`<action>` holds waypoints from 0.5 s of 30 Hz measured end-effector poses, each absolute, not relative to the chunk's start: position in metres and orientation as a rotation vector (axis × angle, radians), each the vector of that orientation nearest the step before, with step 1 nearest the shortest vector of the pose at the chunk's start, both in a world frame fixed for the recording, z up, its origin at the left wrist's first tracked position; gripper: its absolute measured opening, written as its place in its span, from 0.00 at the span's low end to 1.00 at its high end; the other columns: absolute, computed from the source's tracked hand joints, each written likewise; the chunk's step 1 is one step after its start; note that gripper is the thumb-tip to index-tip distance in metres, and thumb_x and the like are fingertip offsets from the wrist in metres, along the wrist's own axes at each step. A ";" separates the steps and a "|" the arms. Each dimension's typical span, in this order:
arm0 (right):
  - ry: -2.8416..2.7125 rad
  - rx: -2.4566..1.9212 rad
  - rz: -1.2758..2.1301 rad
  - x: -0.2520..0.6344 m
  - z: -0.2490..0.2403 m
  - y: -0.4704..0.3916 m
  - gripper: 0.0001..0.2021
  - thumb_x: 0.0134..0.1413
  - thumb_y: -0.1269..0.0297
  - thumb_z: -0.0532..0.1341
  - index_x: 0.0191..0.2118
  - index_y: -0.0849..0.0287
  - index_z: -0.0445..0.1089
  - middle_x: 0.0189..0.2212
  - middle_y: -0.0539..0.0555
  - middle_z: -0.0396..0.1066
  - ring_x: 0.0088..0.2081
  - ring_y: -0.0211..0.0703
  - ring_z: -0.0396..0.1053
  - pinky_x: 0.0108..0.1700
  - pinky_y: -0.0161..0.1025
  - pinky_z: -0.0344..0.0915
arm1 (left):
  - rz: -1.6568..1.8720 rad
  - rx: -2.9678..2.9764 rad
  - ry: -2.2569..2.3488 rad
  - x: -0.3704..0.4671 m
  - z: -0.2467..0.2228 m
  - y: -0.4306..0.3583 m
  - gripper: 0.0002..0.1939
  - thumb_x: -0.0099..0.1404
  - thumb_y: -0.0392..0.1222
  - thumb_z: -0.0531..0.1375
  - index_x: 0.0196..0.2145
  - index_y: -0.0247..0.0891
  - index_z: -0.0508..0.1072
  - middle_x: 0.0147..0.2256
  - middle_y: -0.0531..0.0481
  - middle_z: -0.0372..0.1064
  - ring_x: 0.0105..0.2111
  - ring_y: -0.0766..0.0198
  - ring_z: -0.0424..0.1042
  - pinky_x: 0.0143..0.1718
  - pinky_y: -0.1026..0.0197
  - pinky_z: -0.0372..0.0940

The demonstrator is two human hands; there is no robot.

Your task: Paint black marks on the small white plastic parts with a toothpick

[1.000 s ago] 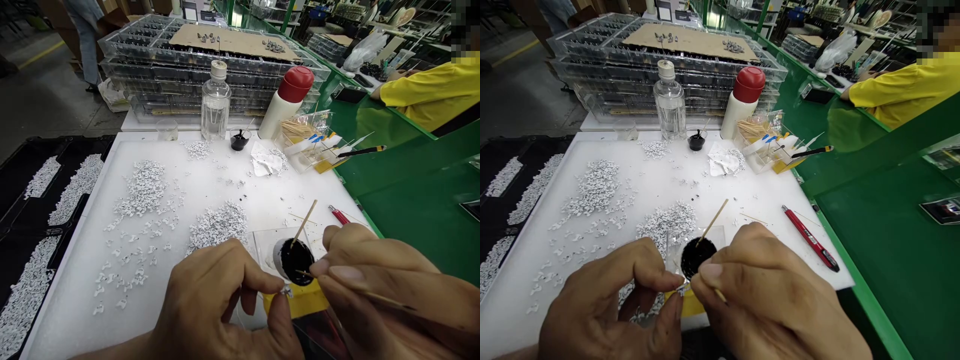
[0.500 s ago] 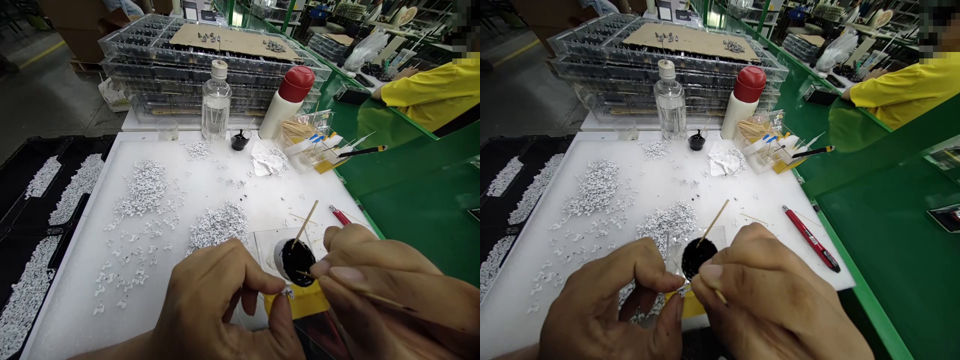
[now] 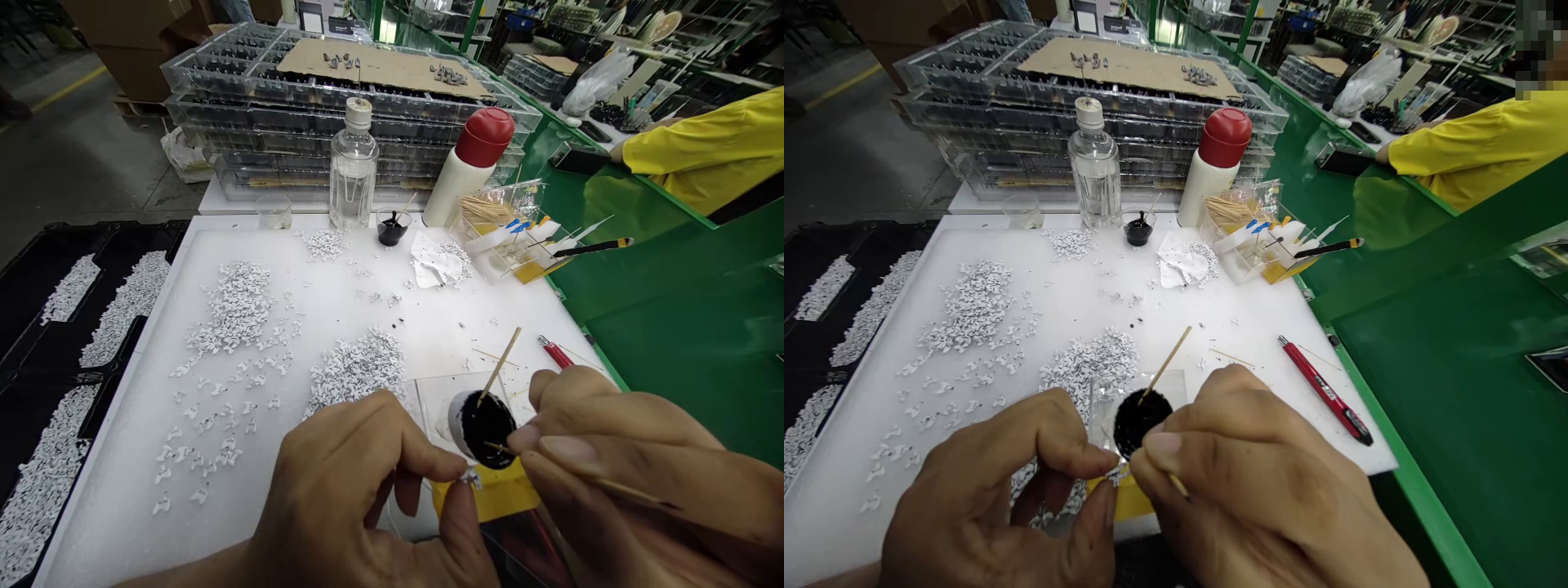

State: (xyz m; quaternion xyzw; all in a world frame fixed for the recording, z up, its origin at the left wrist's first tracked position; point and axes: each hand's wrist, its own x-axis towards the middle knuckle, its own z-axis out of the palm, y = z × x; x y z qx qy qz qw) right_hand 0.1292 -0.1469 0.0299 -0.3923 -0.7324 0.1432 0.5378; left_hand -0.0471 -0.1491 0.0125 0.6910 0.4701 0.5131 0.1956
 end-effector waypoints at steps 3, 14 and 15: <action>-1.679 -0.949 0.345 0.126 0.029 -0.147 0.05 0.59 0.67 0.74 0.36 0.59 0.78 0.33 0.45 0.82 0.33 0.33 0.79 0.33 0.33 0.76 | 1.441 1.933 1.331 -0.044 0.013 -0.146 0.11 0.58 0.44 0.71 0.27 0.42 0.71 0.18 0.58 0.62 0.18 0.68 0.67 0.15 0.69 0.61; -1.832 -0.843 0.354 0.147 0.019 -0.148 0.12 0.54 0.73 0.76 0.44 0.57 0.82 0.37 0.47 0.82 0.31 0.38 0.77 0.33 0.42 0.78 | 1.362 1.959 1.272 -0.052 0.006 -0.159 0.08 0.58 0.29 0.61 0.31 0.42 0.68 0.19 0.62 0.61 0.17 0.73 0.65 0.17 0.70 0.58; -1.823 -0.809 0.352 0.149 0.016 -0.149 0.15 0.53 0.74 0.75 0.46 0.56 0.83 0.38 0.48 0.82 0.30 0.38 0.77 0.34 0.43 0.78 | 1.370 1.953 1.275 -0.051 0.005 -0.160 0.09 0.57 0.29 0.61 0.31 0.42 0.68 0.19 0.62 0.61 0.17 0.73 0.65 0.17 0.70 0.57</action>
